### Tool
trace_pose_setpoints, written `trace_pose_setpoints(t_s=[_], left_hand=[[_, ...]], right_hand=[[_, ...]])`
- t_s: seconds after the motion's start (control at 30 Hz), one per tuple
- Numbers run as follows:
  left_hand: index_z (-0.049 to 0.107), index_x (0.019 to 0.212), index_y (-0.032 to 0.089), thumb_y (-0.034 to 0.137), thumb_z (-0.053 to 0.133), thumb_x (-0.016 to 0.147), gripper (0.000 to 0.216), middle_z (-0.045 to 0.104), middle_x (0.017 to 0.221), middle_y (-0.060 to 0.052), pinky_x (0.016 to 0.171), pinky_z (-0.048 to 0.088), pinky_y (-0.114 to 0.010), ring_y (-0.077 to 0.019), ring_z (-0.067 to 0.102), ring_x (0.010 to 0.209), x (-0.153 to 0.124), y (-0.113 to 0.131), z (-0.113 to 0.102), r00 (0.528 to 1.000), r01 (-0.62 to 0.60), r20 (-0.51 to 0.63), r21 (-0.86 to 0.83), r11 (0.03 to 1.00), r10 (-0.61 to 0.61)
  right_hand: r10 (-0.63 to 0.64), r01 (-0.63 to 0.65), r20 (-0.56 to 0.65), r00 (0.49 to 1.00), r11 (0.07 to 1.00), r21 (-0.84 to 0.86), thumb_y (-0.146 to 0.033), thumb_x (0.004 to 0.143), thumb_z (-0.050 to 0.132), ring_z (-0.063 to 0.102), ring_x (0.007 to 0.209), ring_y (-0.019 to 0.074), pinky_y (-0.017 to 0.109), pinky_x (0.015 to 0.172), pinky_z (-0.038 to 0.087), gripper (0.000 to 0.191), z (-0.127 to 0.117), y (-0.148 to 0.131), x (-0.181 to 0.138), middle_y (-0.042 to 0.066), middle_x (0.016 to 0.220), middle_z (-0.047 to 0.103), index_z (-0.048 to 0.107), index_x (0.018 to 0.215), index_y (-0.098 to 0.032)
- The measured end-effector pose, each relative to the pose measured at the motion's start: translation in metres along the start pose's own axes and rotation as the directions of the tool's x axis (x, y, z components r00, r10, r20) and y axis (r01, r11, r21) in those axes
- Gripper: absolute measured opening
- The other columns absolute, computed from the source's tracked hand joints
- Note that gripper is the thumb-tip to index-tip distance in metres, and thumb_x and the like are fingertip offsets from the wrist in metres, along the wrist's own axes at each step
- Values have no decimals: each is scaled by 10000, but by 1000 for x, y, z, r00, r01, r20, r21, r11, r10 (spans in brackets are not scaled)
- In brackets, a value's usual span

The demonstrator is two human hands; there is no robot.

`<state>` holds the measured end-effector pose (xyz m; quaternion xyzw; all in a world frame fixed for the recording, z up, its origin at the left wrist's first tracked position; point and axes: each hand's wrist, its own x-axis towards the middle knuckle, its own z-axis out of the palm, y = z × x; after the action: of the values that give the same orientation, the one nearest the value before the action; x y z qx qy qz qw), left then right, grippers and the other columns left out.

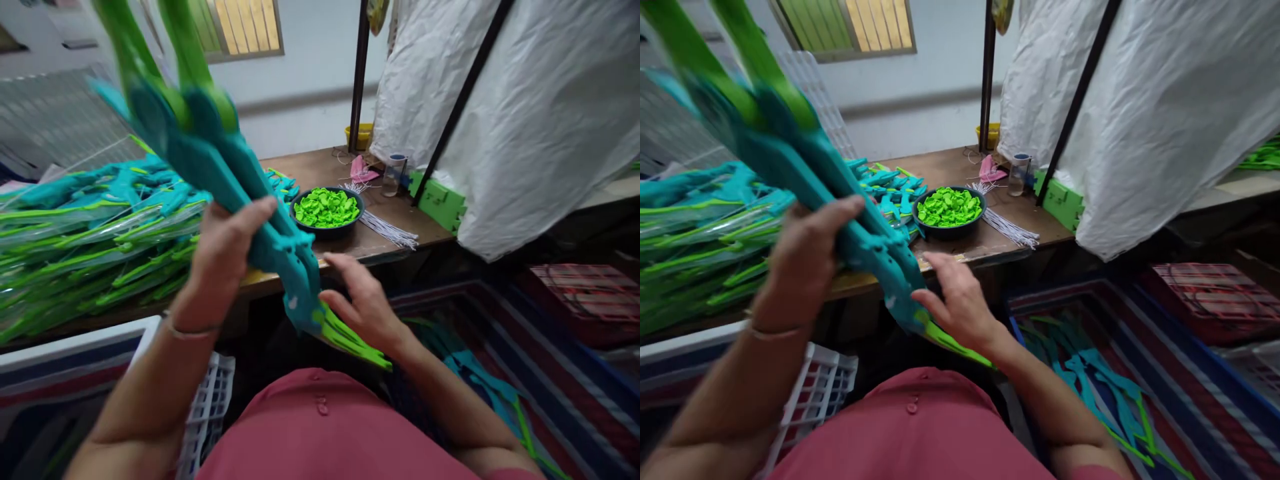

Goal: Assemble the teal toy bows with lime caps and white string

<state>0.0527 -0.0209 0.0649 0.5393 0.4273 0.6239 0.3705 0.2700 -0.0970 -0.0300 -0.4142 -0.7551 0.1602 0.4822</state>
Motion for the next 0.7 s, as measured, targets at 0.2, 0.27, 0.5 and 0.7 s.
trace_pose_setpoints(t_s=[0.2,0.27,0.5,0.7], left_hand=[[773,853,131,411,827,655,347,765,773,-64,614,605,-323,-254,734,703,-50,-90,-25,932,332,-164,35,943,-323],[748,747,139,450,844,640,343,734,673,-57,558,577,-315,-253,713,634,-58,-105,-46,914,372,-208,92,924,-348],[731,793,207,531,841,725,349,750,688,-43,627,619,-369,-261,725,640,-79,-69,-95,921,315,-252,37,948,-297],[712,804,337,624,728,821,287,667,688,18,624,600,-389,-247,667,715,-90,1,-97,973,59,-222,-14,998,-60]], right_hand=[[285,-465,441,851,801,378,-551,1018,491,662,904,197,305,810,536,448,81,42,-12,55,1013,727,669,1167,-167],[301,-496,460,836,774,395,-606,1022,439,657,880,190,290,782,533,505,96,55,-15,54,981,720,676,1109,-169],[310,-477,504,806,845,242,-527,1060,378,603,583,150,262,574,480,461,107,94,-7,6,743,662,633,1221,-177],[241,-289,603,761,957,-18,-344,1032,515,639,809,185,313,787,491,285,137,89,-26,67,893,717,719,979,-153]])
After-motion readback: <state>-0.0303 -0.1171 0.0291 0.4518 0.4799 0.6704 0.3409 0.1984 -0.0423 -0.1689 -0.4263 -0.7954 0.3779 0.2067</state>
